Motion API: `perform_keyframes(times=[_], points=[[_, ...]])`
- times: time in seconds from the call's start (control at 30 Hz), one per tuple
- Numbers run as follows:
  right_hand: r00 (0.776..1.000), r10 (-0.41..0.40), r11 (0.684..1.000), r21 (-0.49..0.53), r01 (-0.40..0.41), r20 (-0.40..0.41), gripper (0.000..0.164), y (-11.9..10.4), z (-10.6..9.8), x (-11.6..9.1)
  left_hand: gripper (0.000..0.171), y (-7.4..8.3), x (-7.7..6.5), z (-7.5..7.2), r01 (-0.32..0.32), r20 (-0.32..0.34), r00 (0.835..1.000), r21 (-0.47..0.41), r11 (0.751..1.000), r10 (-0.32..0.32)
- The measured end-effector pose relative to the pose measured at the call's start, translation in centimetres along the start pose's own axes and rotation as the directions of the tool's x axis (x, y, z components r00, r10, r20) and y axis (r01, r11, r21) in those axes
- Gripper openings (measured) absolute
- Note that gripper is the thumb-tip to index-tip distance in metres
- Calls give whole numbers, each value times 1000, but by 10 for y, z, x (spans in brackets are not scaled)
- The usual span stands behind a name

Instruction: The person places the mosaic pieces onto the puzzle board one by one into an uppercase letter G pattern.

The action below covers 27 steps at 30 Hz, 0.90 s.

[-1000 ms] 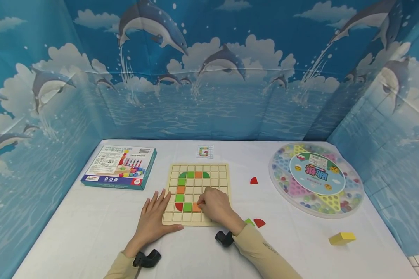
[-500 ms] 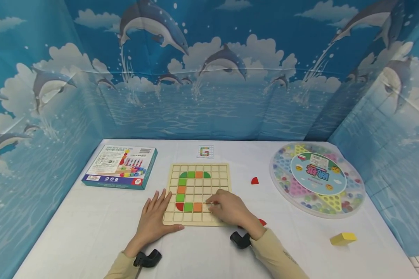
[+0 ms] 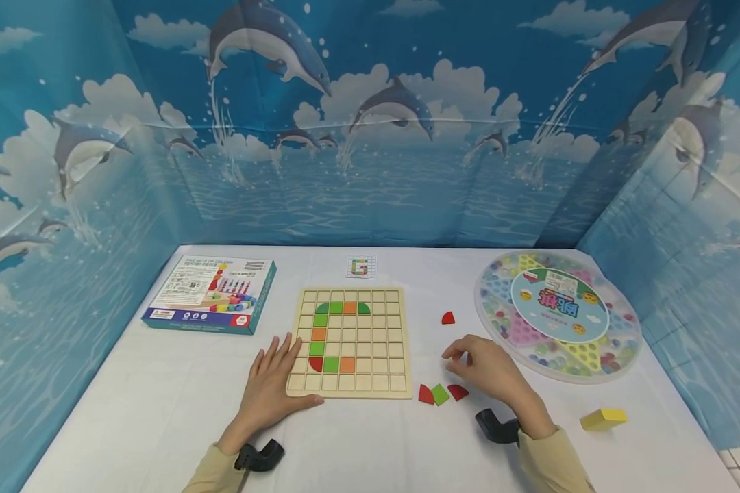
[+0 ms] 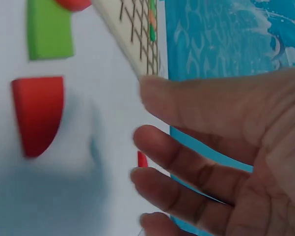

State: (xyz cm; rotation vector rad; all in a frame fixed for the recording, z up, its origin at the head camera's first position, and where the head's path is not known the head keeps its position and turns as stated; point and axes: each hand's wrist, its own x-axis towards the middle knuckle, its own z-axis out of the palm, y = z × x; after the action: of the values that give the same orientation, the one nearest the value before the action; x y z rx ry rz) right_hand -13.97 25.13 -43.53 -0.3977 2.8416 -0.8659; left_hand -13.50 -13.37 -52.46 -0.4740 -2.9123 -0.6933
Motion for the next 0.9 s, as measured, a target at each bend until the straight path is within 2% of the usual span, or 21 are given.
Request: perform_keyframes(times=[0.13, 0.23, 0.4, 0.63, 0.9], points=[[995, 33, 998, 43, -37, 100, 19, 11, 2, -11, 112, 1, 0, -1, 2, 3, 1000, 3, 1000, -2], [992, 13, 998, 61, -21, 125, 25, 17, 6, -16, 112, 2, 0, -2, 1, 5, 1000, 9, 1000, -1], [997, -31, 999, 27, 29, 78, 26, 23, 13, -16, 112, 2, 1, -3, 6, 9, 1000, 8, 1000, -6], [1000, 7, 1000, -25, -7, -2, 16, 25, 20, -15, 113, 2, 0, -4, 9, 18, 1000, 7, 1000, -9], [999, 44, 998, -39, -44, -16, 23, 21, 20, -15, 113, 2, 0, -3, 8, 16, 1000, 2, 1000, -8]])
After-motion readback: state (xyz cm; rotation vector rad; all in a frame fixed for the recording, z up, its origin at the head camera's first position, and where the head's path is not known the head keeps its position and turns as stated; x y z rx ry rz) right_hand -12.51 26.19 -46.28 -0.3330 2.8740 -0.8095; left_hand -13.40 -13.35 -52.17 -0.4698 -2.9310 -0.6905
